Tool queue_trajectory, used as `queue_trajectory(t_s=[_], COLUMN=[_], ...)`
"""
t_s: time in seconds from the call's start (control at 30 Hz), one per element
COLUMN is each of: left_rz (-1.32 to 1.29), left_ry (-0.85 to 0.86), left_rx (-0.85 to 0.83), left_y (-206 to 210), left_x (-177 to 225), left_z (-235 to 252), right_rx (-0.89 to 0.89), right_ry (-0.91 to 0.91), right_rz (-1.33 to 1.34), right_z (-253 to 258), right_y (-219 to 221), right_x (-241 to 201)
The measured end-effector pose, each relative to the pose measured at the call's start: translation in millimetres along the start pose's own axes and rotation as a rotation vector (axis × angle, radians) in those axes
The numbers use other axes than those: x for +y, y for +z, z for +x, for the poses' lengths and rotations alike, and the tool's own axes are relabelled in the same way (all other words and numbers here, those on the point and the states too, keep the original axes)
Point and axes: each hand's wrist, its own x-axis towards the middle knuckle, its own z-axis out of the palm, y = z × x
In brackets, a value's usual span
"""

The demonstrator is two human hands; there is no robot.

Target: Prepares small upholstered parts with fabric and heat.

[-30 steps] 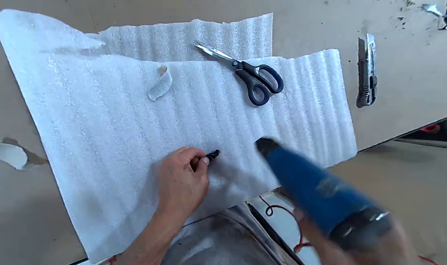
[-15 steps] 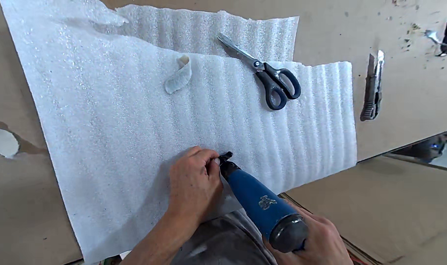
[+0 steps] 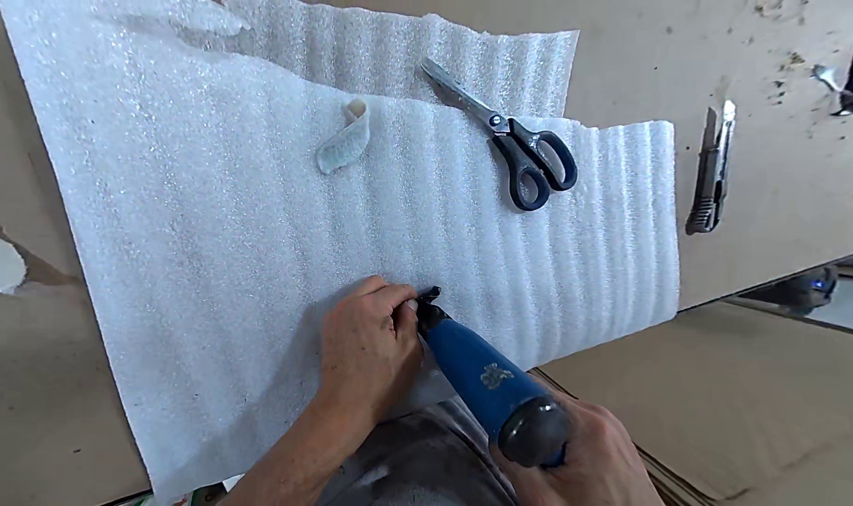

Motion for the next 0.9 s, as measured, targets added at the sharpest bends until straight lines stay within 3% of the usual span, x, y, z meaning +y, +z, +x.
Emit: queue_trajectory(t_s=[0.13,0.23,0.33,0.53,0.63,0.7,0.73,0.8,0.9], left_rz=[-0.017,-0.015,0.061,0.147,0.022,-0.013,-0.012,0.018,0.031], left_ry=[-0.014,0.001,0.086,0.174,0.425,0.681,0.791,0.957,1.046], left_rx=[0.002,0.007,0.075,0.184,0.257,0.366,0.412,0.473,0.478], left_y=[0,-2,3,19,10,-7,-15,-30,-42], left_x=[1,1,0,-1,3,18,28,48,64], left_z=[0,-5,-13,-18,-31,-40,-47,-55,-66], right_rx=[0.056,0.207,0.326,0.377,0.415,0.470,0.433,0.195,-0.082], right_ry=[0.084,0.152,0.192,0.240,0.128,-0.012,-0.093,-0.290,-0.489], right_rz=[0.089,0.040,-0.161,-0.185,-0.189,-0.026,0.183,0.725,1.085], right_z=[-23,-30,-2,80,76,53,38,17,0], right_y=[-29,-61,-77,-60,-53,-54,-51,-43,-38], right_x=[19,50,97,152,144,110,89,46,12])
